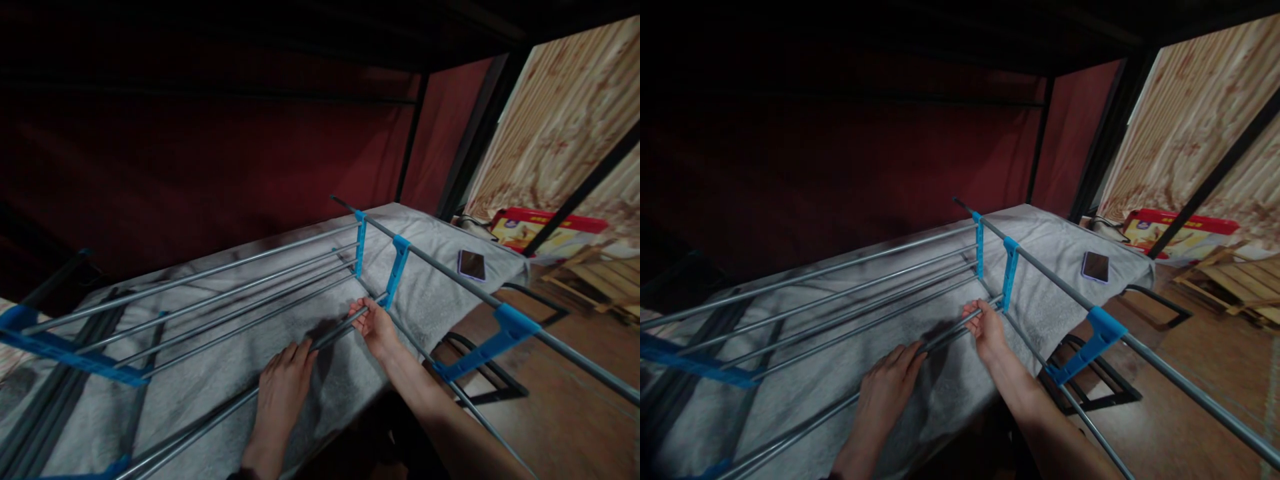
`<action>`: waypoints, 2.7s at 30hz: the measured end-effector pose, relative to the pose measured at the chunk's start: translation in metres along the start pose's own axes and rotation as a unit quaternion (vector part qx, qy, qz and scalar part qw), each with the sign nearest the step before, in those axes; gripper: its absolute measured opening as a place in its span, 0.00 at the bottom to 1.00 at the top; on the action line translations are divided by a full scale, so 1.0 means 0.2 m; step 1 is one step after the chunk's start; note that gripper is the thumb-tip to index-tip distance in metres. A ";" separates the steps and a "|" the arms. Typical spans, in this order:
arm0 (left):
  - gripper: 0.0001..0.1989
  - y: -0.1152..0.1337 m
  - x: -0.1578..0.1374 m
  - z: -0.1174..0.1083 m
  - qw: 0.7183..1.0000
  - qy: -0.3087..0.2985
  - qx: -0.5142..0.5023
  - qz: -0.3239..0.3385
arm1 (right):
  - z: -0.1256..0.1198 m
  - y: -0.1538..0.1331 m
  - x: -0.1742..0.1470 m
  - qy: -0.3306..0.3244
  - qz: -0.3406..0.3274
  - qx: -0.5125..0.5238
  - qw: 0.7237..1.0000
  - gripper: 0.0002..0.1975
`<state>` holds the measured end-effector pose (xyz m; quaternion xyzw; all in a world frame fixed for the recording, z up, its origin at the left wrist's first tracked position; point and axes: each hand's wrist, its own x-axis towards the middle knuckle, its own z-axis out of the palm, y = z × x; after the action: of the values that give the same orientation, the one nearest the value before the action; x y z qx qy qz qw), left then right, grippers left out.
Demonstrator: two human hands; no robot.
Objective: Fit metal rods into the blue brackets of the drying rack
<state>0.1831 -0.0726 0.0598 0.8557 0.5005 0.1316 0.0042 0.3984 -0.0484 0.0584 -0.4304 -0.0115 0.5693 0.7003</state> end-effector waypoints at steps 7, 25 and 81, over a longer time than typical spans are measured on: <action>0.18 -0.01 0.00 0.01 1.000 0.010 0.000 0.003 | 0.00 -0.01 0.01 0.003 0.006 0.002 1.000 0.09; 0.16 -0.02 -0.01 0.03 0.997 0.074 -0.002 0.026 | -0.02 -0.03 0.01 0.001 0.005 0.016 1.000 0.08; 0.07 -0.13 -0.20 -0.13 0.999 0.045 -0.005 -0.023 | -0.11 0.01 0.02 -0.077 0.069 -0.129 0.986 0.05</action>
<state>0.1371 -0.0967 0.0733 0.8370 0.5194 0.1722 -0.0110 0.4107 -0.0584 0.0414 -0.4714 -0.1093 0.6416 0.5951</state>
